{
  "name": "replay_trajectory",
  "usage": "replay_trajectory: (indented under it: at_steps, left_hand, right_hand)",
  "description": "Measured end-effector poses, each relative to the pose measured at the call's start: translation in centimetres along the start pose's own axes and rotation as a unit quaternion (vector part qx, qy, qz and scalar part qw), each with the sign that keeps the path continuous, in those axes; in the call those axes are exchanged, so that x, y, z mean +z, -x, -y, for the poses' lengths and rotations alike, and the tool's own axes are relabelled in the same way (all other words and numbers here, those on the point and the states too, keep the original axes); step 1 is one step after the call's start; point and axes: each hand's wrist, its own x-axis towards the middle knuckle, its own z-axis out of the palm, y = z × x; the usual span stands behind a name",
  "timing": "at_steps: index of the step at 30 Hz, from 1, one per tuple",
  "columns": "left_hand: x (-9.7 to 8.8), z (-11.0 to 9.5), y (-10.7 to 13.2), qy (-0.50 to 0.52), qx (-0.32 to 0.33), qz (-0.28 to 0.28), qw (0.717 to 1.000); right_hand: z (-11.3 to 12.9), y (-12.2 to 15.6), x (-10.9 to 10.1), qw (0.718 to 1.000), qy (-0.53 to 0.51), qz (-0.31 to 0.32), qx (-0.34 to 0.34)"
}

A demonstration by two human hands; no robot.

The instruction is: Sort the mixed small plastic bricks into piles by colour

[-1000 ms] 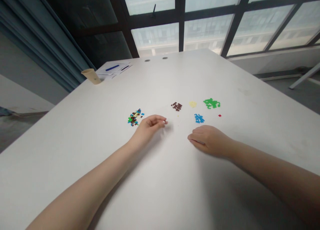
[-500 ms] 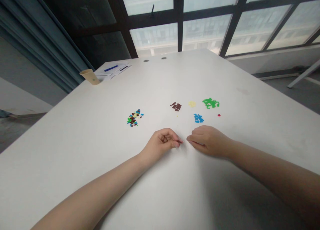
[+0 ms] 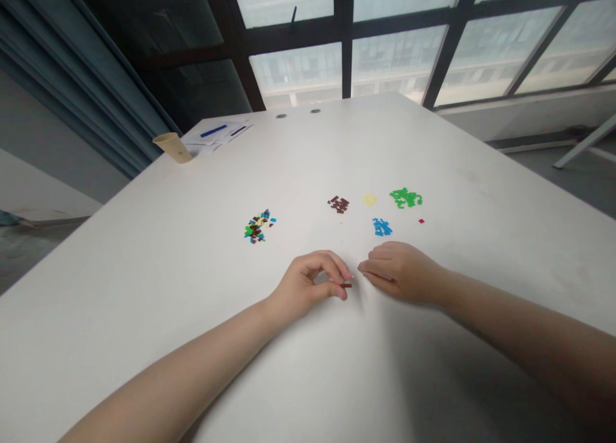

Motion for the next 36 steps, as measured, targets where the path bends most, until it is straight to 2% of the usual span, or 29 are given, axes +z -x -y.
replay_trajectory:
  at_steps: [5,7,11,16,19,23,24,25,28,30,33,36]
  left_hand:
    - [0.0,0.0,0.0,-0.028,0.012,0.000,1.000]
    - [0.0,0.0,-0.1,-0.038,0.015,0.001,0.999]
    - [0.1,-0.2,-0.2,-0.065,0.024,0.014,0.998]
    - [0.4,-0.1,-0.3,-0.091,0.031,0.018,0.995]
    - [0.2,0.6,-0.5,-0.120,0.016,-0.002,0.993]
    - [-0.8,0.9,-0.9,-0.222,-0.022,-0.067,0.972]
    - [-1.0,0.7,-0.9,-0.248,-0.023,-0.056,0.967]
    - [-1.1,0.5,-0.9,-0.267,-0.016,-0.021,0.963]
    - [-0.9,-0.2,-0.7,-0.293,0.037,0.156,0.943]
    - [-0.5,-0.4,-0.3,-0.321,0.067,0.231,0.916]
    - [0.1,-0.1,0.0,-0.392,0.095,0.260,0.877]
    - [0.1,0.1,0.0,-0.419,0.098,0.260,0.864]
  right_hand:
    - [1.5,0.0,-0.2,0.988,-0.055,-0.145,-0.006]
    - [2.4,-0.1,-0.2,0.982,-0.084,-0.169,0.003]
    - [3.6,-0.2,-0.1,0.982,-0.118,-0.149,0.019]
    - [3.8,-0.5,-0.2,0.975,-0.135,-0.168,0.061]
    - [3.3,-0.7,0.0,0.975,-0.157,-0.127,0.093]
    - [2.0,-0.7,0.4,0.972,-0.156,-0.087,0.156]
    - [1.7,-0.6,0.5,0.970,-0.153,-0.089,0.168]
    - [1.5,-0.5,0.5,0.968,-0.150,-0.094,0.178]
    - [1.1,-0.3,0.6,0.965,-0.146,-0.105,0.193]
    - [1.2,-0.2,0.6,0.965,-0.146,-0.100,0.192]
    - [1.4,-0.3,0.6,0.969,-0.138,-0.087,0.184]
    - [1.5,-0.3,0.7,0.973,-0.129,-0.083,0.174]
